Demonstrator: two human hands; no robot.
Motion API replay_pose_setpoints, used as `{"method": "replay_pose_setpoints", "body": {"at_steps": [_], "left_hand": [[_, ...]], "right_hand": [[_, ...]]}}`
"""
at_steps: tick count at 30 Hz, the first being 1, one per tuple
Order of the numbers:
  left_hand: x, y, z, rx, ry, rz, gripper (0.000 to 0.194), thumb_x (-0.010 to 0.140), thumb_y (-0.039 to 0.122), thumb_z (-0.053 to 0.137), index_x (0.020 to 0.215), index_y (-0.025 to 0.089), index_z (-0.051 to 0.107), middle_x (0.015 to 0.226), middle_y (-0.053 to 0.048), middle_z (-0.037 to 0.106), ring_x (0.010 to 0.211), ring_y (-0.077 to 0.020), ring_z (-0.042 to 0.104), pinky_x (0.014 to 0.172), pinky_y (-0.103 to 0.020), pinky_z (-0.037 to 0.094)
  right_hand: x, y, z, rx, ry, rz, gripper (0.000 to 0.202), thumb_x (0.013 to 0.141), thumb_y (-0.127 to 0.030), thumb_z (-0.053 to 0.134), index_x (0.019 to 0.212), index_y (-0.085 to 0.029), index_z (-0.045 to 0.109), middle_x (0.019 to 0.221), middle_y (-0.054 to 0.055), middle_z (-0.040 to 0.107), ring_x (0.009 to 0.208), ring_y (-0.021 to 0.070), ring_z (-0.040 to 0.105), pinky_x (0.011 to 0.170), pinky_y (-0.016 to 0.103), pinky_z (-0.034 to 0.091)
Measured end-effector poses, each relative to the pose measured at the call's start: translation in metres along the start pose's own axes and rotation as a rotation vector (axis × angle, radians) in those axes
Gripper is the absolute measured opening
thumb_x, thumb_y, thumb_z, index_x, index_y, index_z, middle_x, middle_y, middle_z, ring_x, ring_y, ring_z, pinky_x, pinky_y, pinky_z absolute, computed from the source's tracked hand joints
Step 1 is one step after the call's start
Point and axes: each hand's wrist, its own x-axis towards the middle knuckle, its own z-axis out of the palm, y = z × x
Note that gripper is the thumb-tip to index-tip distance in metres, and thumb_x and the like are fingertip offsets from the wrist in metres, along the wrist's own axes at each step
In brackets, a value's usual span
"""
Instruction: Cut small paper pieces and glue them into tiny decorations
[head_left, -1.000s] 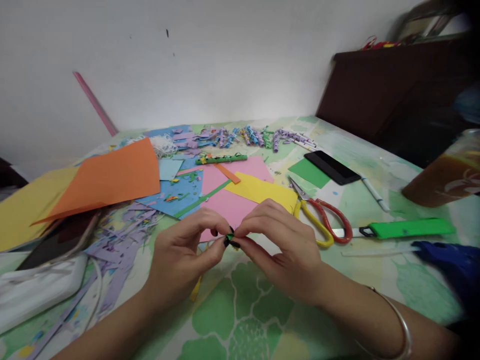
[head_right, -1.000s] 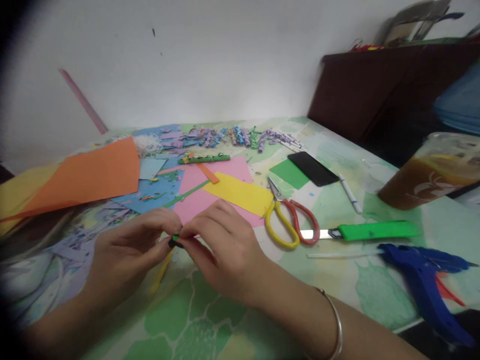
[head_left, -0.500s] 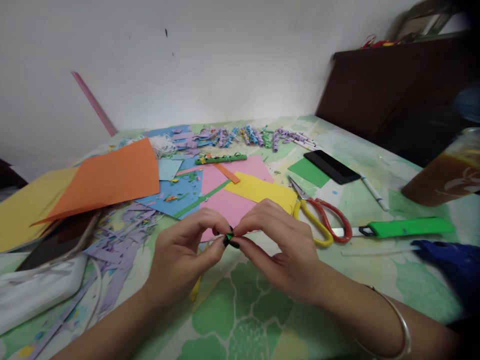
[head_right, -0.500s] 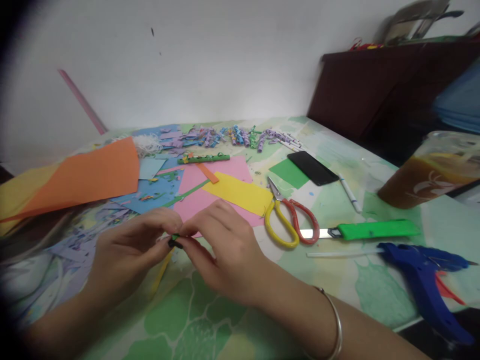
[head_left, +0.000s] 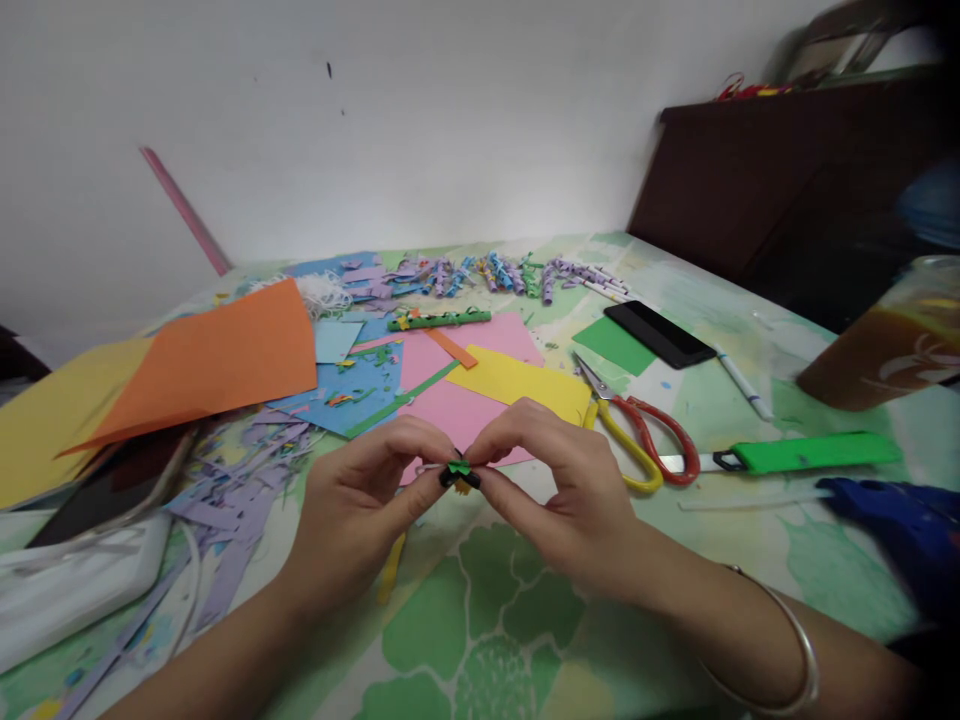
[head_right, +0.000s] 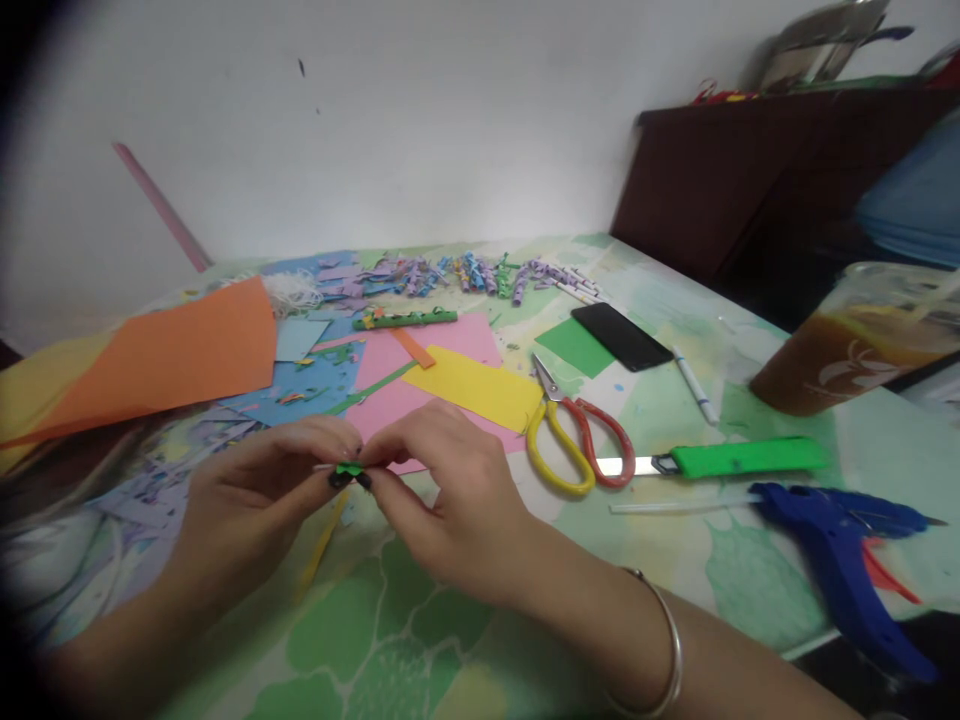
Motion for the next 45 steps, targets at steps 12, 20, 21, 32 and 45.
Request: {"method": "replay_pose_setpoints", "body": {"at_steps": [12,20,21,32,45], "left_hand": [[0.002,0.001,0.001,-0.060,0.022,-0.002,0.017,0.080,0.010,0.068,0.084,0.025,0.072,0.082,0.000,0.068,0.084,-0.0142,0.061,0.076,-0.025,0.050],[0.001,0.001,0.001,-0.064,0.029,-0.020,0.016,0.078,0.010,0.070,0.082,0.026,0.074,0.080,-0.003,0.069,0.081,-0.0169,0.062,0.072,-0.029,0.052],[0.001,0.002,0.001,-0.066,0.035,-0.023,0.015,0.078,0.011,0.071,0.081,0.025,0.075,0.079,-0.003,0.069,0.080,-0.0174,0.062,0.071,-0.029,0.052],[0.002,0.003,0.002,-0.060,0.008,-0.041,0.016,0.078,0.013,0.071,0.082,0.028,0.075,0.078,-0.001,0.070,0.078,-0.0159,0.063,0.070,-0.028,0.052],[-0.001,0.003,0.002,0.058,0.095,-0.113,0.025,0.077,0.014,0.073,0.096,0.029,0.075,0.087,0.000,0.075,0.077,-0.0131,0.068,0.070,-0.022,0.057]], "right_hand": [[-0.001,-0.002,0.001,0.036,-0.008,0.019,0.006,0.082,-0.005,0.058,0.084,-0.009,0.063,0.076,0.005,0.063,0.073,0.0114,0.057,0.068,0.025,0.046],[-0.001,-0.003,0.000,0.031,0.001,0.014,0.011,0.082,-0.007,0.056,0.084,-0.016,0.061,0.076,0.003,0.063,0.072,0.0131,0.057,0.067,0.028,0.047],[-0.001,-0.003,0.000,0.029,0.005,0.012,0.011,0.081,-0.007,0.056,0.083,-0.016,0.061,0.075,0.003,0.063,0.072,0.0132,0.057,0.067,0.028,0.047],[0.000,-0.002,0.002,0.168,0.039,0.125,0.013,0.074,-0.005,0.057,0.076,-0.017,0.062,0.072,0.001,0.061,0.069,0.0131,0.055,0.065,0.028,0.045],[0.005,0.013,0.005,1.117,-0.044,0.891,0.006,0.064,-0.012,0.071,0.068,-0.014,0.067,0.068,-0.001,0.061,0.064,0.0096,0.054,0.064,0.023,0.043]]}}
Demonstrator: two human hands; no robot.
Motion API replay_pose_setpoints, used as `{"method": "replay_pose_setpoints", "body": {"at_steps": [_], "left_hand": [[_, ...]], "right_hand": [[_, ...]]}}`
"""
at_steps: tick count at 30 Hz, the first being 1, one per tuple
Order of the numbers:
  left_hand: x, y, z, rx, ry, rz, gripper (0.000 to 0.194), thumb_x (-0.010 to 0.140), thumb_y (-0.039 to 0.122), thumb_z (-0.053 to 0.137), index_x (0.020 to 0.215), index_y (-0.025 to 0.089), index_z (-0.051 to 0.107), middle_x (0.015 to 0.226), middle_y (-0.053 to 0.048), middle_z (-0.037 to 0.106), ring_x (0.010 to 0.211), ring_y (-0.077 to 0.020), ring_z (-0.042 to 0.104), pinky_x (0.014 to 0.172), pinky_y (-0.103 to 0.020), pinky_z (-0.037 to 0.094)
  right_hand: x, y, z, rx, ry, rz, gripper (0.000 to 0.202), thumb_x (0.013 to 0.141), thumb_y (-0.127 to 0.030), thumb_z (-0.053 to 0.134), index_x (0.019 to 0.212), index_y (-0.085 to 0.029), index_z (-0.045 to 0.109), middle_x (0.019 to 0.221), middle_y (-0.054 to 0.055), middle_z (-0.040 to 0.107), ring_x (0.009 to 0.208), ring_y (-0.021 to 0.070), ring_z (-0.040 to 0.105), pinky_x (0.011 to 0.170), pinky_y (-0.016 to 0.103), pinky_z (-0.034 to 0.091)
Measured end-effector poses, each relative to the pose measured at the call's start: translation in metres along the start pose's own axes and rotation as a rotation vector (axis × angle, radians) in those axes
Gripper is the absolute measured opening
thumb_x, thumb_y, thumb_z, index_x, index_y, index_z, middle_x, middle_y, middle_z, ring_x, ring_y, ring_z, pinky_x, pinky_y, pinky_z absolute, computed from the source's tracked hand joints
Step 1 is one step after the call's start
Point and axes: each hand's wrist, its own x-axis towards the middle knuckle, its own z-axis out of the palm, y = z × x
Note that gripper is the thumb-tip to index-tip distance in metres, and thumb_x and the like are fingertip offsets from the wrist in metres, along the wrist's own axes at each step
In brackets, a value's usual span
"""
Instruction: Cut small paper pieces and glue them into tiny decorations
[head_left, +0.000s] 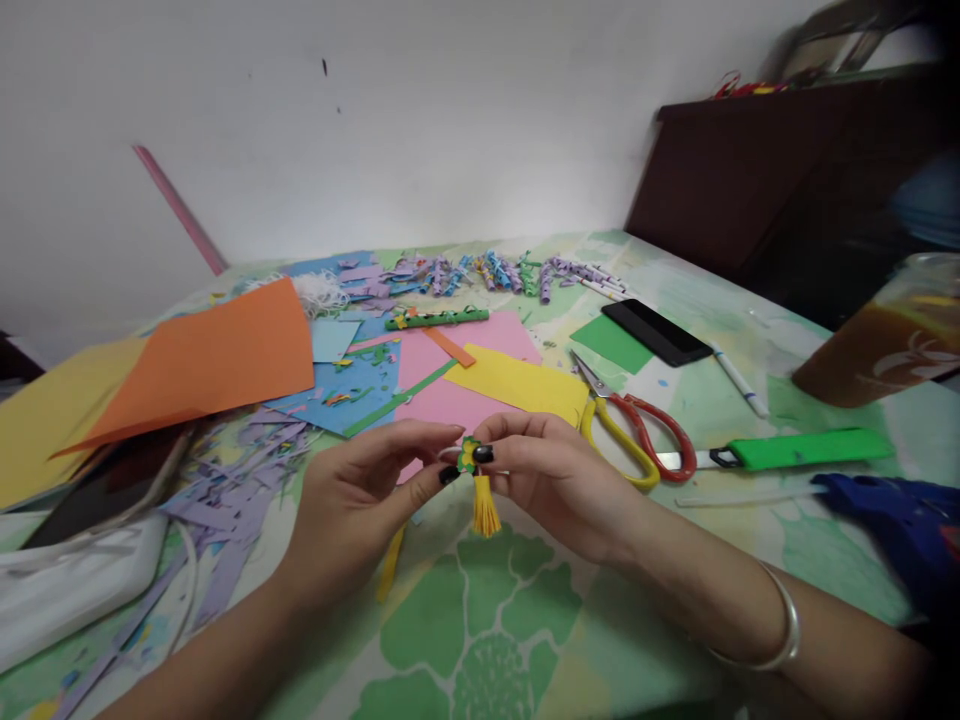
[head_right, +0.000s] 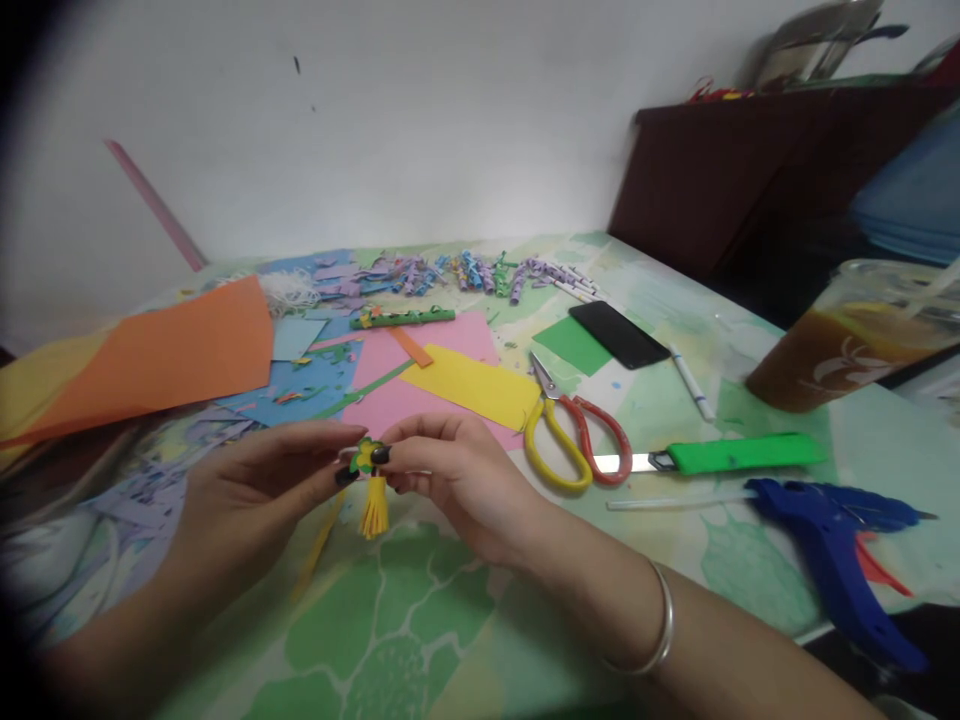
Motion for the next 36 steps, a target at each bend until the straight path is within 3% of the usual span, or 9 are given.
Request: {"method": "replay_pose_setpoints", "body": {"at_steps": [12,17,22,30,36], "left_hand": [[-0.002,0.001,0.002,0.045,0.010,0.092,0.029,0.076,0.012,0.072,0.100,0.027,0.073,0.086,-0.002,0.072,0.075,-0.0134,0.065,0.070,-0.024,0.056],[-0.004,0.002,0.004,0.082,0.033,0.124,0.033,0.075,0.013,0.071,0.106,0.024,0.071,0.089,-0.005,0.070,0.082,-0.0166,0.064,0.072,-0.026,0.055],[-0.004,0.003,0.003,0.097,0.033,0.177,0.033,0.076,0.009,0.067,0.105,0.024,0.070,0.091,-0.004,0.069,0.085,-0.0167,0.063,0.073,-0.027,0.054],[-0.002,0.008,0.003,0.051,-0.015,0.149,0.029,0.077,0.004,0.065,0.096,0.024,0.071,0.083,-0.001,0.070,0.075,-0.0130,0.062,0.069,-0.024,0.053],[-0.001,0.008,0.003,0.024,-0.040,0.132,0.029,0.074,0.005,0.068,0.094,0.025,0.072,0.081,0.000,0.069,0.075,-0.0140,0.062,0.069,-0.026,0.052]], "right_hand": [[0.000,0.005,0.002,0.113,-0.027,0.154,0.009,0.064,-0.011,0.074,0.071,-0.013,0.068,0.064,-0.001,0.062,0.057,0.0082,0.055,0.053,0.020,0.041],[0.001,0.009,0.005,0.171,-0.076,0.167,0.010,0.065,-0.010,0.073,0.074,-0.014,0.070,0.068,0.000,0.066,0.060,0.0092,0.058,0.059,0.021,0.045],[0.002,0.011,0.004,0.134,-0.044,0.145,0.013,0.065,-0.014,0.078,0.075,-0.015,0.070,0.080,0.003,0.070,0.066,0.0106,0.060,0.062,0.022,0.047],[0.004,0.012,-0.003,-0.065,-0.070,-0.041,0.014,0.066,-0.011,0.070,0.077,-0.016,0.064,0.072,-0.001,0.059,0.064,0.0095,0.053,0.063,0.024,0.044],[0.002,0.006,-0.003,-0.366,-0.054,-0.218,0.013,0.067,-0.011,0.068,0.077,-0.016,0.061,0.076,-0.001,0.060,0.073,0.0123,0.057,0.071,0.028,0.046]]}}
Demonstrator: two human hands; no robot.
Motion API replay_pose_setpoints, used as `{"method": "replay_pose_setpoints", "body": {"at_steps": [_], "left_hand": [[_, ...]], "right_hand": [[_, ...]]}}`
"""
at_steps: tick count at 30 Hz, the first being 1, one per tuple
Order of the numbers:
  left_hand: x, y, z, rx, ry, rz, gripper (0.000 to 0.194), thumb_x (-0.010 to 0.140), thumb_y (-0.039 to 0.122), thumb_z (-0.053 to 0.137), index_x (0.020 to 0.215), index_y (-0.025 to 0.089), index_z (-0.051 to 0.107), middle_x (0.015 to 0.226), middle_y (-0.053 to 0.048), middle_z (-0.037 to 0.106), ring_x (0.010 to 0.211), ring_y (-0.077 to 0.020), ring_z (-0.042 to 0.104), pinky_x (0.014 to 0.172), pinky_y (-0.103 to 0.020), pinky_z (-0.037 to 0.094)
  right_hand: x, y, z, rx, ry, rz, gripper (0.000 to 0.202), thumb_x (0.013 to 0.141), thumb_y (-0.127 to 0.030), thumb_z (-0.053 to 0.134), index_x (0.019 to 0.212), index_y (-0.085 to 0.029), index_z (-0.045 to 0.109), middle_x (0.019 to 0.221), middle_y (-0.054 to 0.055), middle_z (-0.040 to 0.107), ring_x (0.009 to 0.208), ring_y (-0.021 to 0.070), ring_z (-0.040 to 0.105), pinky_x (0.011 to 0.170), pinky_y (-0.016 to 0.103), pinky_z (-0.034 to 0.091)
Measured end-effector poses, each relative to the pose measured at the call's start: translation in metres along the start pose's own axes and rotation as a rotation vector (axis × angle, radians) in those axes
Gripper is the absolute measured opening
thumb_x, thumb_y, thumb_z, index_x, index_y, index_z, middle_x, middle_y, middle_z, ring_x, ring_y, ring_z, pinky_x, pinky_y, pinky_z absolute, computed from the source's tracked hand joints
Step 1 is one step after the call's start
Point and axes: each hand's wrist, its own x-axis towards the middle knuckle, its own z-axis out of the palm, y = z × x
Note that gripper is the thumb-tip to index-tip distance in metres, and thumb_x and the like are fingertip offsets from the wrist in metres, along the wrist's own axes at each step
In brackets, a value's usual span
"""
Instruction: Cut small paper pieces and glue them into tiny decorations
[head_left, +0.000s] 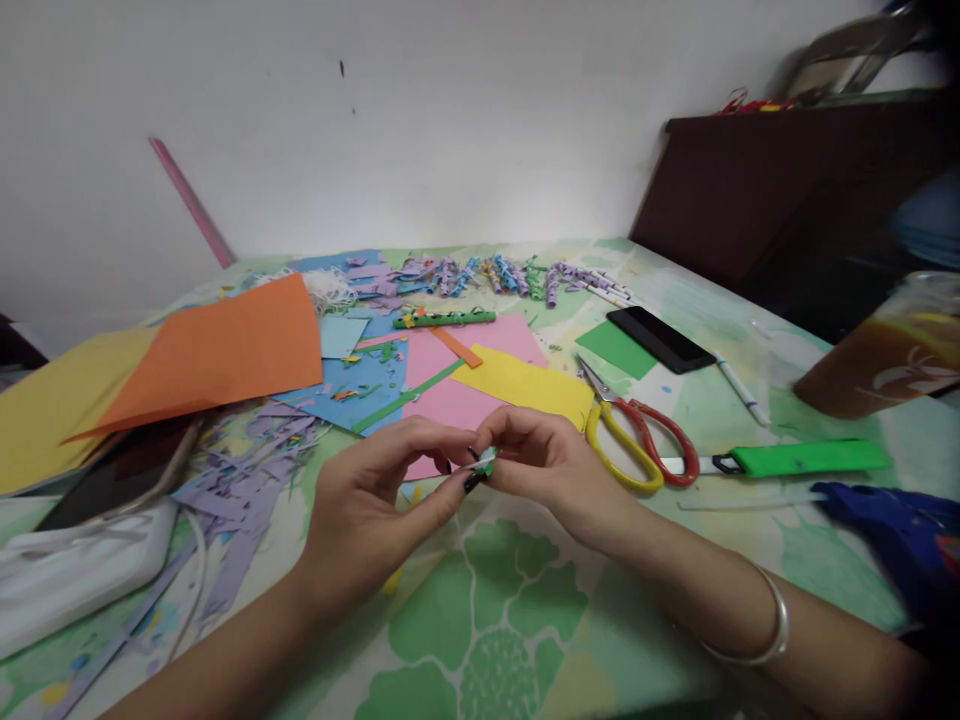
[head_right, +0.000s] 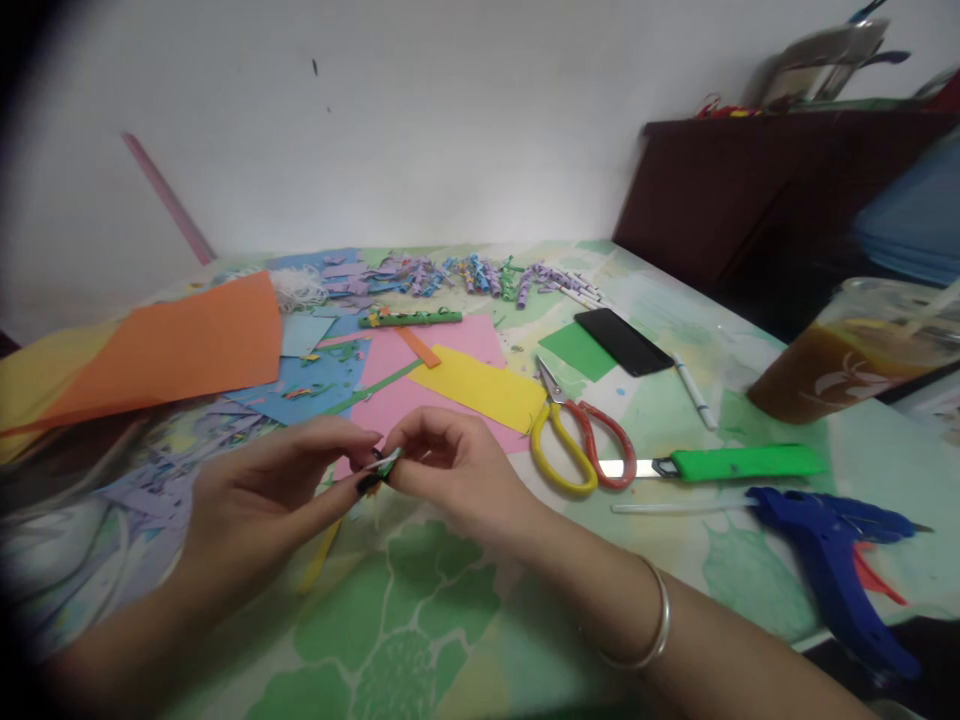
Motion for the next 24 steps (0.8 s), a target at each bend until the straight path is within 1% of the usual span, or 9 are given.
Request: {"method": "replay_pose_setpoints", "body": {"at_steps": [4,6,8,11,14,17,19,21,24], "left_hand": [[0.0000,-0.0016,-0.0016,0.009,-0.050,0.014,0.030,0.076,0.006,0.068,0.097,0.026,0.072,0.085,-0.001,0.069,0.079,-0.0153,0.062,0.072,-0.028,0.051],[0.0005,-0.0024,-0.0025,0.037,-0.067,0.055,0.029,0.076,0.005,0.067,0.096,0.026,0.072,0.085,-0.001,0.070,0.081,-0.0163,0.063,0.073,-0.030,0.051],[0.0011,-0.0029,-0.0034,0.080,-0.068,0.108,0.028,0.077,0.004,0.066,0.094,0.025,0.072,0.085,-0.001,0.070,0.081,-0.0167,0.064,0.074,-0.031,0.052],[0.0016,-0.0033,-0.0042,0.175,-0.061,0.191,0.027,0.077,0.001,0.065,0.090,0.024,0.072,0.084,-0.001,0.070,0.081,-0.0150,0.064,0.073,-0.028,0.052],[0.0014,-0.0041,-0.0039,0.274,-0.056,0.237,0.025,0.077,0.001,0.066,0.088,0.022,0.071,0.085,-0.001,0.069,0.081,-0.0128,0.064,0.072,-0.025,0.051],[0.0009,-0.0062,-0.0031,0.349,0.006,0.225,0.023,0.078,0.002,0.065,0.088,0.022,0.069,0.085,0.000,0.069,0.082,-0.0124,0.064,0.075,-0.026,0.051],[0.0004,-0.0079,-0.0029,0.375,0.066,0.193,0.020,0.078,0.004,0.065,0.087,0.022,0.068,0.085,0.000,0.068,0.083,-0.0131,0.064,0.078,-0.027,0.050],[-0.0003,-0.0092,-0.0029,0.381,0.099,0.157,0.018,0.078,0.006,0.065,0.085,0.022,0.066,0.085,0.001,0.068,0.083,-0.0137,0.063,0.078,-0.029,0.049],[-0.0016,-0.0099,-0.0027,0.373,0.084,0.124,0.015,0.080,0.008,0.064,0.085,0.022,0.065,0.084,0.001,0.067,0.082,-0.0138,0.063,0.075,-0.029,0.050]], "right_hand": [[-0.0008,-0.0069,-0.0008,-0.234,0.016,-0.136,0.009,0.069,-0.011,0.062,0.076,-0.017,0.061,0.073,0.000,0.059,0.069,0.0128,0.055,0.067,0.029,0.044],[-0.0013,-0.0087,-0.0008,-0.290,0.018,-0.162,0.009,0.070,-0.010,0.060,0.076,-0.017,0.061,0.073,0.000,0.060,0.070,0.0129,0.055,0.068,0.029,0.044],[-0.0018,-0.0089,-0.0004,-0.312,0.042,-0.158,0.012,0.070,-0.010,0.060,0.079,-0.016,0.061,0.076,0.001,0.060,0.071,0.0129,0.055,0.069,0.029,0.045],[-0.0020,-0.0069,0.0007,-0.336,0.119,-0.126,0.015,0.067,-0.011,0.061,0.081,-0.017,0.059,0.079,0.000,0.059,0.070,0.0124,0.054,0.067,0.029,0.045],[-0.0020,-0.0052,0.0012,-0.415,0.229,-0.080,0.015,0.064,-0.014,0.064,0.073,-0.018,0.052,0.072,-0.003,0.053,0.061,0.0107,0.048,0.058,0.027,0.041],[-0.0020,-0.0057,0.0011,-0.526,0.292,-0.079,0.018,0.066,-0.018,0.065,0.063,-0.019,0.048,0.062,-0.005,0.047,0.056,0.0096,0.042,0.052,0.026,0.035],[-0.0024,-0.0068,0.0015,-0.547,0.271,-0.097,0.016,0.070,-0.020,0.065,0.062,-0.018,0.051,0.060,-0.004,0.049,0.055,0.0096,0.043,0.052,0.026,0.035],[-0.0030,-0.0073,0.0026,-0.539,0.222,-0.131,0.011,0.074,-0.022,0.065,0.068,-0.016,0.058,0.064,-0.002,0.055,0.057,0.0099,0.047,0.053,0.025,0.037],[-0.0039,-0.0057,0.0047,-0.550,0.148,-0.189,0.008,0.079,-0.023,0.063,0.079,-0.015,0.065,0.069,0.000,0.062,0.061,0.0106,0.052,0.056,0.025,0.041]]}}
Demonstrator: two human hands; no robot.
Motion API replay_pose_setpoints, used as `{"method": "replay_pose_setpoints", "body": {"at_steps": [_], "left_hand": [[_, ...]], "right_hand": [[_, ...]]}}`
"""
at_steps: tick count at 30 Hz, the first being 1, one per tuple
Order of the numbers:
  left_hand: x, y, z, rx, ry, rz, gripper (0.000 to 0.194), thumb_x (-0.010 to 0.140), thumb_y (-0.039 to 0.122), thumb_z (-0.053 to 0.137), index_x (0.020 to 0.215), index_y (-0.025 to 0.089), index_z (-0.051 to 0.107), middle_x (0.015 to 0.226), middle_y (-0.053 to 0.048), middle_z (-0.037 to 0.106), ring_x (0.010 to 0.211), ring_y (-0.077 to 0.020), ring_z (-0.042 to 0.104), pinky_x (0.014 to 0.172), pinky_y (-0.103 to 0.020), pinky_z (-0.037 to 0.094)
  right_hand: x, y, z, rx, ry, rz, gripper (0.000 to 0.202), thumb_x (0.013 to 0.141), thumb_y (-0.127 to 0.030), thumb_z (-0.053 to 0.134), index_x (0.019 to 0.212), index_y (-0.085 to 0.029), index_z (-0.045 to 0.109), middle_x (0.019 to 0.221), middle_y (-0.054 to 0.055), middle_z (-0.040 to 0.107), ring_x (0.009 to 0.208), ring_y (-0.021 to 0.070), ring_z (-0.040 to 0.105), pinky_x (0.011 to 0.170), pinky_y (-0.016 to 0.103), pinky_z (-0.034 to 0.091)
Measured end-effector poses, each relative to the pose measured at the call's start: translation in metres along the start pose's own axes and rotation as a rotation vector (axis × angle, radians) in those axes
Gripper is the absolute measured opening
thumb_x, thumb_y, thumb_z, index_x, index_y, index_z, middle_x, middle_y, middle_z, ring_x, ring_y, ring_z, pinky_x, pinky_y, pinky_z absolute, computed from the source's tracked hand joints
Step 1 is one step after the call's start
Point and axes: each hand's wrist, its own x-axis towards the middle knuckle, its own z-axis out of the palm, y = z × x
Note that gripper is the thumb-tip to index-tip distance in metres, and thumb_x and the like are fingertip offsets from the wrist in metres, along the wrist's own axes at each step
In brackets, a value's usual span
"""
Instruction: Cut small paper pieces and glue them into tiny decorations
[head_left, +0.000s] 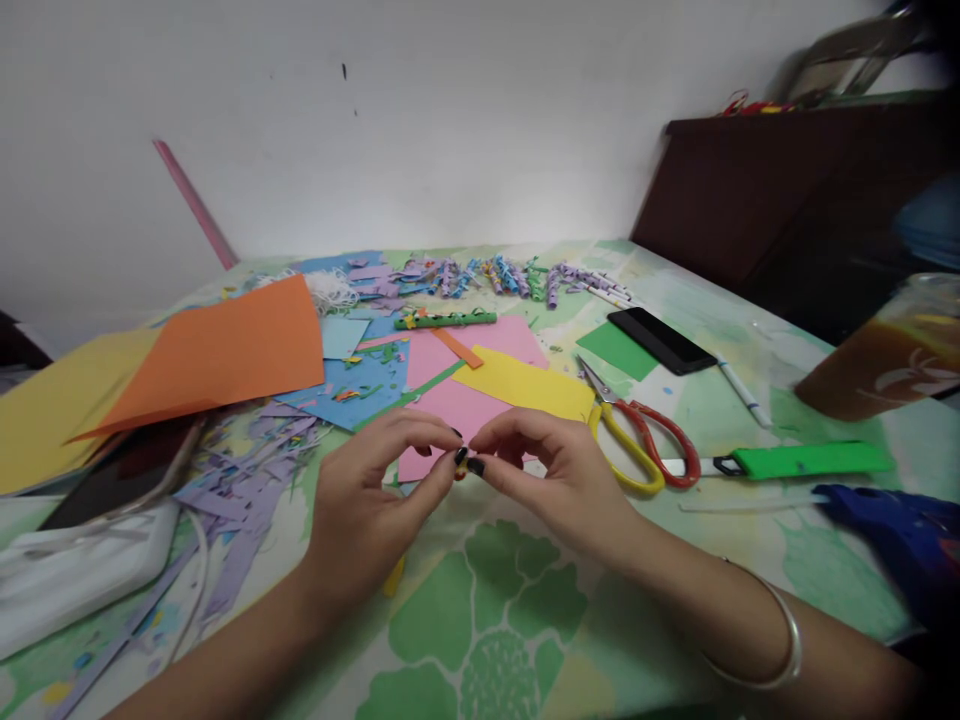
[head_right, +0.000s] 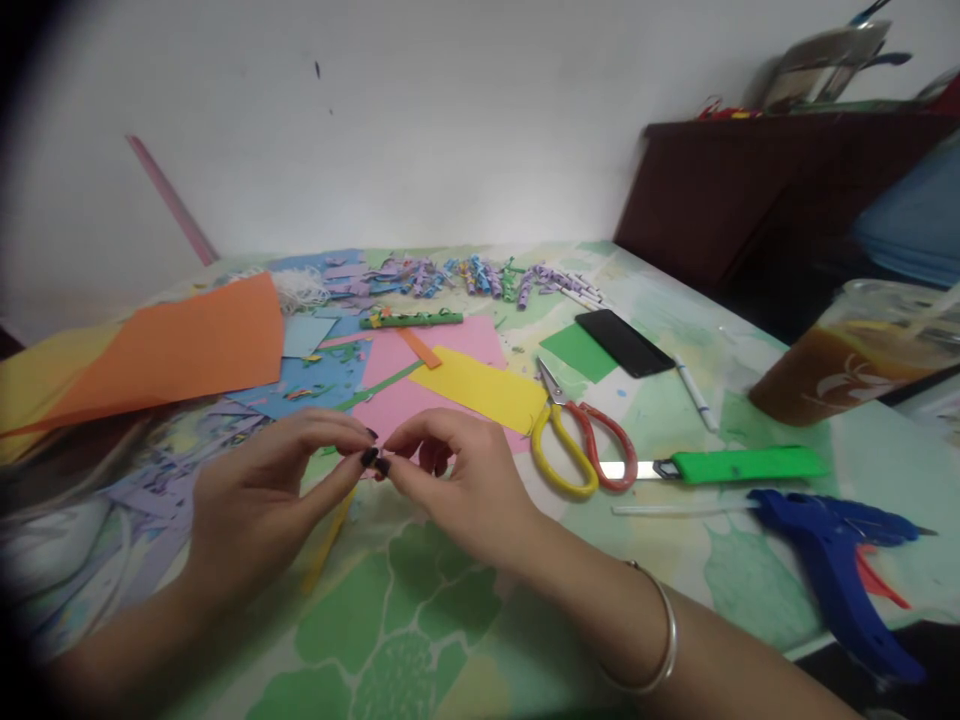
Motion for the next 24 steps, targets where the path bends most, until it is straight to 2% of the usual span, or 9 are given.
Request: {"method": "replay_pose_setpoints", "body": {"at_steps": [3,6,11,16,20,24], "left_hand": [[-0.0009,0.0008,0.0007,0.011,-0.015,-0.013,0.015,0.081,0.008,0.063,0.085,0.022,0.065,0.084,0.002,0.067,0.080,-0.0128,0.063,0.074,-0.027,0.050],[-0.0007,0.0006,0.0016,0.025,0.019,-0.045,0.014,0.080,0.009,0.064,0.083,0.022,0.066,0.083,0.002,0.067,0.079,-0.0122,0.062,0.074,-0.026,0.049],[0.0001,-0.0010,0.0019,-0.019,0.049,-0.170,0.011,0.081,0.015,0.064,0.085,0.024,0.067,0.082,0.003,0.068,0.077,-0.0121,0.062,0.071,-0.025,0.049],[0.0009,0.0023,0.0017,-0.048,0.066,-0.261,0.008,0.080,0.017,0.064,0.081,0.024,0.068,0.077,0.004,0.069,0.070,-0.0106,0.062,0.065,-0.022,0.050],[0.0016,0.0039,0.0025,-0.049,0.078,-0.284,0.006,0.079,0.017,0.065,0.079,0.023,0.067,0.072,0.005,0.068,0.066,-0.0099,0.062,0.062,-0.020,0.050],[0.0011,0.0034,0.0026,-0.060,0.065,-0.290,0.005,0.080,0.019,0.064,0.079,0.023,0.066,0.074,0.004,0.068,0.068,-0.0100,0.064,0.063,-0.020,0.050]], "right_hand": [[-0.0013,0.0025,0.0019,-0.048,0.010,-0.026,0.007,0.081,-0.019,0.062,0.084,-0.015,0.066,0.071,0.000,0.063,0.061,0.0103,0.053,0.056,0.025,0.042],[-0.0022,0.0049,0.0011,-0.112,0.065,-0.058,0.005,0.078,-0.016,0.063,0.083,-0.015,0.065,0.072,-0.001,0.062,0.060,0.0097,0.051,0.054,0.024,0.041],[-0.0021,0.0054,-0.0021,-0.182,0.120,-0.132,0.006,0.078,-0.011,0.063,0.082,-0.016,0.062,0.074,-0.002,0.059,0.061,0.0088,0.048,0.054,0.023,0.039],[-0.0032,0.0036,-0.0006,-0.255,0.062,-0.243,0.006,0.079,-0.007,0.062,0.078,-0.013,0.064,0.067,-0.002,0.057,0.060,0.0086,0.048,0.055,0.022,0.038],[-0.0046,0.0041,0.0004,-0.269,0.082,-0.356,0.012,0.075,-0.002,0.062,0.078,-0.011,0.068,0.068,0.000,0.056,0.062,0.0087,0.049,0.056,0.021,0.039],[-0.0043,0.0051,0.0004,-0.288,0.066,-0.363,0.013,0.077,-0.004,0.062,0.082,-0.011,0.070,0.072,0.002,0.058,0.065,0.0094,0.052,0.057,0.021,0.041]]}}
